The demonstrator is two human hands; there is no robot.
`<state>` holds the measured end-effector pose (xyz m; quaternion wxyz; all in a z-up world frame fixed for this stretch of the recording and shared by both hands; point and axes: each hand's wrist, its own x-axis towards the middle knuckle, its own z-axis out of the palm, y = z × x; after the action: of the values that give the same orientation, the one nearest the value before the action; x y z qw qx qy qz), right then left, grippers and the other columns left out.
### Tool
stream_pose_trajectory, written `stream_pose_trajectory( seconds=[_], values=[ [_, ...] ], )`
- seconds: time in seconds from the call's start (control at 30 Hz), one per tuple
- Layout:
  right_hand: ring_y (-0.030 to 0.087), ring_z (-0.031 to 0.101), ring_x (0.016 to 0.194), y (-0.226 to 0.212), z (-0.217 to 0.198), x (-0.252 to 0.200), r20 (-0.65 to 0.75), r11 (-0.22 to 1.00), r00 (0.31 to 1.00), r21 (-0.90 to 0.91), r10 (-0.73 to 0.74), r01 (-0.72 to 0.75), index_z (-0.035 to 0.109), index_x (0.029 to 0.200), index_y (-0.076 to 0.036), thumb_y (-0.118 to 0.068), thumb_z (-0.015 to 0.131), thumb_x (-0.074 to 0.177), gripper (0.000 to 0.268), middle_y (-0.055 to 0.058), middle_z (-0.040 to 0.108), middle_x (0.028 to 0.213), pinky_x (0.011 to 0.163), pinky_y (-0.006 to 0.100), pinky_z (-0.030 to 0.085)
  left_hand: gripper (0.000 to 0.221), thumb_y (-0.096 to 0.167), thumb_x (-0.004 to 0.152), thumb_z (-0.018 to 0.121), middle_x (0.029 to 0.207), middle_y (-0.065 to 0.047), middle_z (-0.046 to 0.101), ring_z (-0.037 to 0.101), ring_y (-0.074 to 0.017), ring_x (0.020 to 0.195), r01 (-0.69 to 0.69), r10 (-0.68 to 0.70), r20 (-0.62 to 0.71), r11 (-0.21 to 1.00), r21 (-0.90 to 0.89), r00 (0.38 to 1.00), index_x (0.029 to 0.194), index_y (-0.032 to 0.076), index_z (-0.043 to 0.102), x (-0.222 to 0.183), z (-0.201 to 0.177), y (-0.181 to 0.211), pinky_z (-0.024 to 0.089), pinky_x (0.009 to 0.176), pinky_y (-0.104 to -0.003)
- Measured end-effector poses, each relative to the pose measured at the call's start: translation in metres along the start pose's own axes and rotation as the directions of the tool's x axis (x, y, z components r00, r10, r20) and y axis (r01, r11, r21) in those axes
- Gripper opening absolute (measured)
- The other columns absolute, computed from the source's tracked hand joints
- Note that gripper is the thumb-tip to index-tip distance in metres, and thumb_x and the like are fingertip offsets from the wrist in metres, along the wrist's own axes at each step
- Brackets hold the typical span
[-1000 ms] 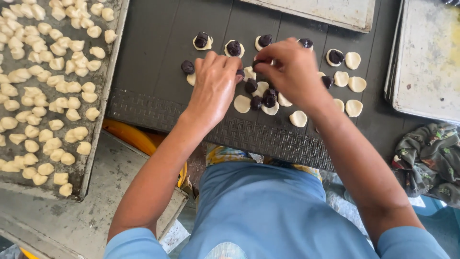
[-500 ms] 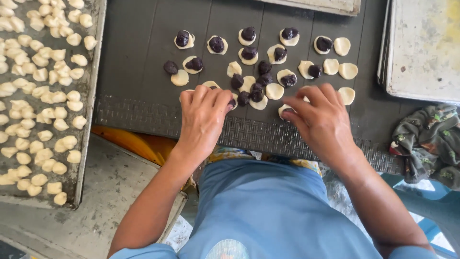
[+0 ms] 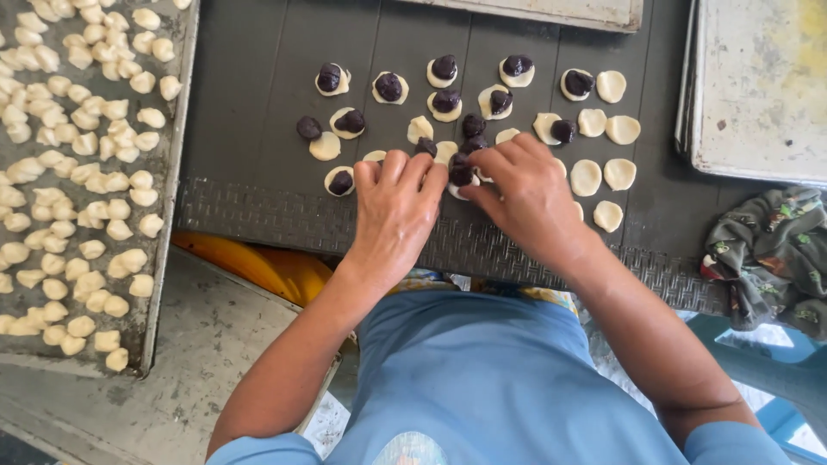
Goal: Filling small pieces of dough with a dark filling and shaping them into rounds on a production table.
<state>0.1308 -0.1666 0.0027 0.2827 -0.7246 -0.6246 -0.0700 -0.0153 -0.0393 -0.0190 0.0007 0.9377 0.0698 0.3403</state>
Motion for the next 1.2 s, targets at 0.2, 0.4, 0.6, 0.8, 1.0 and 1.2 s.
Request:
stream_pose_trajectory(
  seconds=[0.2,0.4,0.6,0.8,1.0,1.2],
  values=[
    [0.023,0.058,0.070,0.008,0.014,0.000,-0.015,0.983,0.991,0.131,0.131,-0.128,0.065,0.095,-0.008,-0.009,0.079,0.075,0.025,0.005,0.059,0.073,0.067,0.038,0.050,0.027,0.003,0.072,0.076,0.081,-0.004,0.055,0.048,-0.0207,0.081,0.022,-0.022,0.011,0.999,-0.037,1.000,0.093,0.009,0.062,0.007,-0.022,0.000,0.032,0.070,-0.037],
    [0.010,0.059,0.067,0.014,-0.025,0.004,0.235,0.690,0.831,0.469,0.505,-0.552,0.067,0.095,-0.011,-0.007,0.072,0.078,0.018,0.002,0.065,0.075,0.067,0.028,0.052,0.026,0.010,0.076,0.079,0.083,-0.004,0.060,0.049,-0.0201,0.082,0.054,-0.042,0.085,0.988,-0.142,0.996,0.097,0.009,0.065,0.010,-0.010,0.016,0.032,0.073,-0.038],
    [0.013,0.064,0.072,0.017,-0.033,0.005,0.354,0.313,0.771,0.763,0.530,-0.566,0.064,0.095,0.003,0.004,0.070,0.076,0.020,0.011,0.064,0.077,0.063,0.026,0.054,0.032,0.013,0.084,0.073,0.094,-0.005,0.063,0.055,-0.0212,0.088,0.193,-0.158,0.135,0.932,-0.307,0.978,0.114,0.010,0.060,0.031,-0.019,0.015,0.037,0.076,-0.037],
    [0.014,0.064,0.074,0.007,-0.032,0.006,0.261,0.438,0.832,0.752,0.489,-0.493,0.065,0.103,0.006,0.001,0.074,0.081,0.024,0.011,0.063,0.082,0.062,0.024,0.052,0.043,0.008,0.076,0.081,0.094,-0.005,0.064,0.060,-0.0228,0.090,0.228,-0.167,0.172,0.865,-0.447,0.971,0.113,0.010,0.060,0.034,-0.006,0.007,0.044,0.075,-0.034],
    [0.012,0.064,0.067,0.010,-0.032,0.001,0.056,0.825,0.897,0.370,0.438,-0.426,0.072,0.098,-0.010,-0.004,0.080,0.083,0.018,0.000,0.067,0.078,0.064,0.024,0.050,0.036,0.006,0.075,0.082,0.088,-0.003,0.059,0.056,-0.0213,0.089,0.162,-0.125,0.154,0.951,-0.263,0.980,0.105,0.010,0.063,0.035,-0.010,-0.010,0.043,0.075,-0.034],
    [0.024,0.063,0.076,0.021,-0.005,-0.015,-0.045,0.965,0.974,0.151,0.223,-0.214,0.072,0.097,-0.004,0.004,0.075,0.083,0.016,0.008,0.061,0.083,0.067,0.033,0.053,0.041,0.004,0.068,0.086,0.080,-0.003,0.054,0.054,-0.0200,0.083,0.054,-0.044,0.102,0.994,-0.094,0.994,0.101,0.008,0.062,0.034,0.010,-0.016,0.040,0.073,-0.035]
  ],
)
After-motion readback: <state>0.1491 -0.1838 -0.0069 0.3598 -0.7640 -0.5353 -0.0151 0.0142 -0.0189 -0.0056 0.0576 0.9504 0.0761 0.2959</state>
